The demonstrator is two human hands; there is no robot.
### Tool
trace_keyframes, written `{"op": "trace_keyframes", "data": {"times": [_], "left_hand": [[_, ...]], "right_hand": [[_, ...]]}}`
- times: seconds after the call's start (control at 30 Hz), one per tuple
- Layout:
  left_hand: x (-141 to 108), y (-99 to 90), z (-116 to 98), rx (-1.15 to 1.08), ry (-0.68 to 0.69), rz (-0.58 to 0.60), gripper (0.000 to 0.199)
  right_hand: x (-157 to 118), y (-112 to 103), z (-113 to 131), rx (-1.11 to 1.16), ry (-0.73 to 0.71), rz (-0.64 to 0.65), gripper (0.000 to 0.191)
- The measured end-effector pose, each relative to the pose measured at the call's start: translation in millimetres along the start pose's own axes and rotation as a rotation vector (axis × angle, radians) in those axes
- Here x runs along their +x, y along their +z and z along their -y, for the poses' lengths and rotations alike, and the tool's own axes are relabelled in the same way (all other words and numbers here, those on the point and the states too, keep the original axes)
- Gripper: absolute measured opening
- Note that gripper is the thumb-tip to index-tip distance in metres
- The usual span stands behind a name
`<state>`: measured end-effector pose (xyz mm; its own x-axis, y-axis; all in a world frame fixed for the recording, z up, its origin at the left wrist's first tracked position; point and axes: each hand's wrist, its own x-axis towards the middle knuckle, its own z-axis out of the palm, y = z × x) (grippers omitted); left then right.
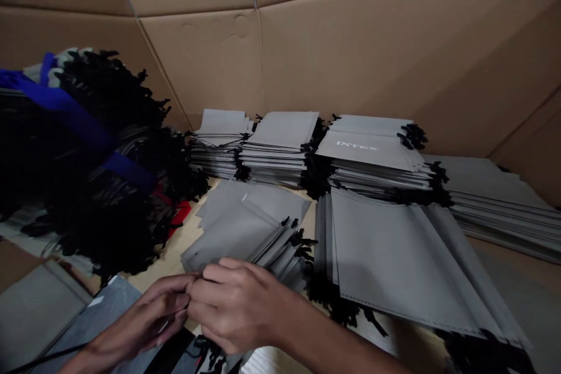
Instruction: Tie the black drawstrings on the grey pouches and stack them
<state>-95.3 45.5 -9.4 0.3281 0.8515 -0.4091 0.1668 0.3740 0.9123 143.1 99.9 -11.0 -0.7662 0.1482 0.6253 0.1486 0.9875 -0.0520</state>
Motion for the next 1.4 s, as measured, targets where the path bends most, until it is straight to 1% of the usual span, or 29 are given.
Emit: {"op": "trace_keyframes", "data": {"times": [0.1, 0.17, 0.23, 0.3, 0.37, 0.43, 0.47, 0.53, 0.57, 0.67, 0.7, 0.77, 0.83, 0.9, 0.97, 1.03, 1.1, 1.17, 1.23, 1.33, 1.4], "left_hand": [[4, 0.3, 1, -0.012, 0.005, -0.04, 0.039], [4, 0.5, -2, -0.004, 0.018, -0.044, 0.042], [2, -0.1, -7, 0.035, 0.034, -0.036, 0.046], [-1, -0.4, -13, 0.142, 0.086, -0.068, 0.046], [-6, 1.4, -19, 0.299, 0.164, -0.149, 0.037], [-10, 5.6, -26, 0.417, 0.245, -0.214, 0.027], [-11, 8.1, -29, 0.443, 0.272, -0.229, 0.024], [-13, 12.6, -33, 0.448, 0.305, -0.247, 0.026], [-13, 13.8, -34, 0.443, 0.309, -0.251, 0.029], [-11, 12.4, -33, 0.459, 0.294, -0.213, 0.038], [-10, 10.5, -31, 0.465, 0.286, -0.185, 0.04], [-9, 6.2, -26, 0.458, 0.276, -0.146, 0.041], [-9, 2.9, -22, 0.426, 0.273, -0.155, 0.04], [-11, 2.0, -20, 0.382, 0.265, -0.204, 0.039], [-12, 3.9, -22, 0.341, 0.255, -0.237, 0.039], [-14, 7.8, -26, 0.332, 0.263, -0.219, 0.041], [-15, 12.0, -31, 0.376, 0.285, -0.188, 0.043], [-17, 14.3, -34, 0.433, 0.3, -0.205, 0.043], [-21, 13.4, -33, 0.436, 0.3, -0.284, 0.038], [-28, 7.3, -27, 0.369, 0.31, -0.434, 0.035], [-32, 2.7, -22, 0.381, 0.366, -0.518, 0.03]], "right_hand": [[-1, 1, -1, 0.022, 0.012, -0.006, 0.016], [-2, 2, -1, 0.037, 0.027, 0.039, 0.014], [-2, 3, 1, 0.058, 0.058, 0.109, 0.01], [0, 2, 3, 0.082, 0.114, 0.171, 0.01], [3, -3, 6, 0.102, 0.182, 0.204, 0.014], [6, -13, 7, 0.131, 0.241, 0.194, 0.017], [8, -20, 6, 0.15, 0.275, 0.183, 0.021], [11, -39, 3, 0.195, 0.354, 0.175, 0.033], [11, -49, 1, 0.203, 0.419, 0.201, 0.034], [10, -78, -4, 0.163, 0.59, 0.249, 0.025], [9, -85, -5, 0.155, 0.621, 0.262, 0.027], [6, -93, -7, 0.155, 0.646, 0.292, 0.037], [6, -92, -9, 0.153, 0.642, 0.357, 0.047], [8, -83, -13, 0.126, 0.605, 0.439, 0.049], [10, -70, -18, 0.08, 0.534, 0.486, 0.042], [11, -57, -24, 0.027, 0.451, 0.496, 0.029], [10, -48, -29, -0.024, 0.384, 0.499, 0.017], [8, -44, -31, -0.063, 0.348, 0.489, 0.013], [7, -45, -32, -0.08, 0.342, 0.465, 0.014], [9, -52, -30, -0.09, 0.345, 0.432, 0.017], [12, -57, -28, -0.11, 0.341, 0.42, 0.017]]}}
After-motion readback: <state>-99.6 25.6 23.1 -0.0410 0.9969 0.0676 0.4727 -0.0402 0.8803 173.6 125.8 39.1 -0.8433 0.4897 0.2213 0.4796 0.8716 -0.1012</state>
